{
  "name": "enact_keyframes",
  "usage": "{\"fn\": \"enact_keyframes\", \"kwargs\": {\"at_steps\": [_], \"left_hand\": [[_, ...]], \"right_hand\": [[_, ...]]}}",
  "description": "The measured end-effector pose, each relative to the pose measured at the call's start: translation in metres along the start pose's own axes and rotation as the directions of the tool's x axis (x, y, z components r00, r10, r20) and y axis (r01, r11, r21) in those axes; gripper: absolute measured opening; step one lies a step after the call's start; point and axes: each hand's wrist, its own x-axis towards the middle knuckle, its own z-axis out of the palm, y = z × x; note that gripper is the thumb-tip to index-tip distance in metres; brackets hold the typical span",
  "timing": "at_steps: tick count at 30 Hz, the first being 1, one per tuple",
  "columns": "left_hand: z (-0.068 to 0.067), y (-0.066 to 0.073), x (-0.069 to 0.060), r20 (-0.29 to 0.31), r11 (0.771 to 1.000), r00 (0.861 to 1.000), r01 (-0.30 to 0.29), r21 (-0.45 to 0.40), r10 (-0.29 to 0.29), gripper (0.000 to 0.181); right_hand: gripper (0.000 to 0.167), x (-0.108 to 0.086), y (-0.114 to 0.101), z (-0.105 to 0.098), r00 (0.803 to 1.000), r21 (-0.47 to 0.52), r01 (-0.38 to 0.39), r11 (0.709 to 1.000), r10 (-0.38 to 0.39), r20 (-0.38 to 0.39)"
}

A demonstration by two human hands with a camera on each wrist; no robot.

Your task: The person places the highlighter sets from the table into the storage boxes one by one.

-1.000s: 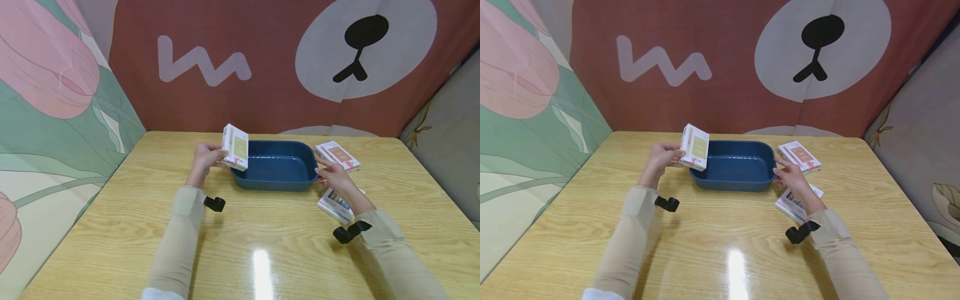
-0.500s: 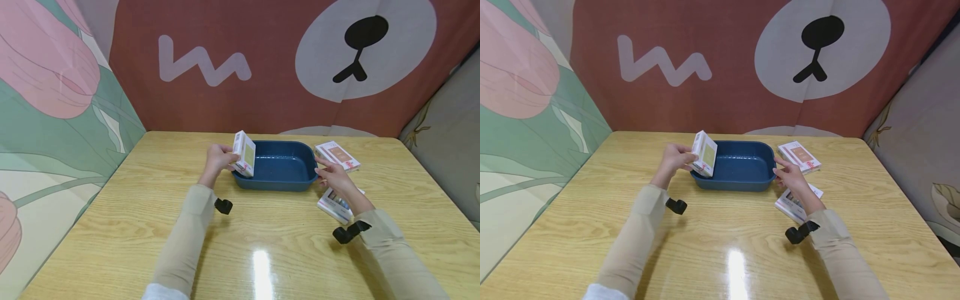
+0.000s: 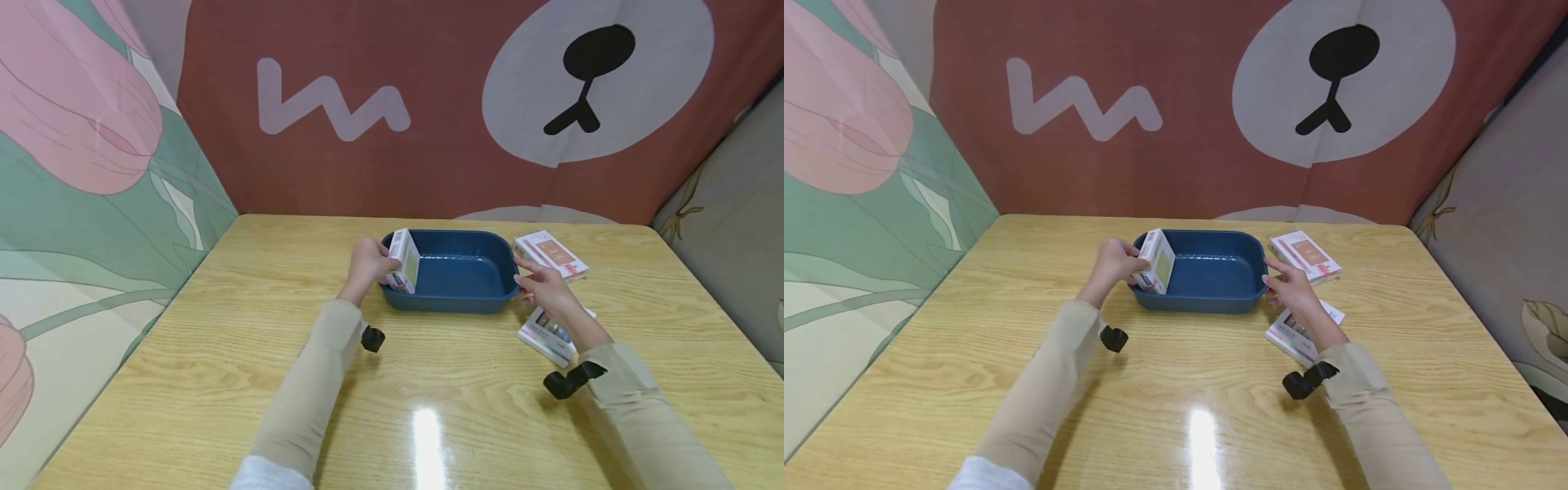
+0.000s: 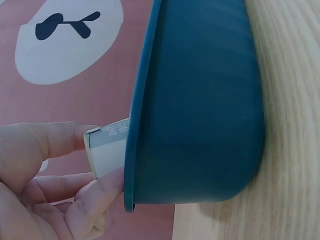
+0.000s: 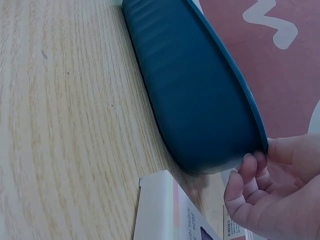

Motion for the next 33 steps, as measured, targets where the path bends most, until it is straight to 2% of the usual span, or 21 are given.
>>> {"fn": "enact_keyframes", "kwargs": {"at_steps": [6, 8, 11, 13, 15, 16, 22, 30, 33], "left_hand": [[0.0010, 0.0015, -0.0017, -0.009, 0.994, 0.999, -0.036, 0.103, 0.037, 0.012], [0.0008, 0.0026, -0.0018, -0.010, 0.984, 0.998, -0.059, 0.170, 0.062, 0.012], [0.0010, 0.0053, -0.0016, -0.008, 0.938, 0.993, -0.106, 0.330, 0.116, 0.015], [0.0020, 0.0065, -0.0014, -0.001, 0.894, 0.988, -0.138, 0.425, 0.153, 0.020], [0.0032, 0.0066, -0.0017, 0.005, 0.861, 0.986, -0.149, 0.486, 0.168, 0.023], [0.0039, 0.0062, -0.0019, 0.009, 0.854, 0.986, -0.150, 0.497, 0.168, 0.024], [0.0061, 0.0036, -0.0024, 0.003, 0.844, 0.989, -0.126, 0.522, 0.146, 0.026], [0.0088, 0.0022, -0.0014, 0.005, 0.828, 0.999, -0.039, 0.559, 0.044, 0.022], [0.0087, 0.0003, 0.0005, 0.025, 0.838, 0.999, -0.042, 0.544, 0.034, 0.017]], "right_hand": [[0.050, -0.0001, -0.0013, 0.0001, 1.000, 0.001, 0.006, 1.000, -0.006, 0.002], [0.050, 0.0001, -0.0018, -0.0001, 1.000, -0.006, 0.007, 1.000, -0.007, 0.002], [0.050, 0.0007, -0.0023, 0.0000, 1.000, -0.014, 0.004, 1.000, -0.004, 0.004], [0.050, 0.0007, -0.0023, 0.0002, 1.000, -0.013, 0.002, 1.000, -0.002, 0.005], [0.050, 0.0005, -0.0023, 0.0006, 1.000, -0.016, 0.000, 1.000, 0.000, 0.005], [0.050, 0.0004, -0.0022, 0.0008, 1.000, -0.017, 0.000, 1.000, 0.000, 0.005], [0.050, -0.0006, -0.0021, 0.0012, 1.000, -0.029, 0.002, 1.000, -0.002, 0.001], [0.049, -0.0003, -0.0006, 0.0013, 1.000, -0.023, 0.007, 1.000, -0.008, -0.010], [0.048, -0.0002, -0.0005, 0.0011, 1.000, -0.014, 0.010, 1.000, -0.010, -0.010]]}}
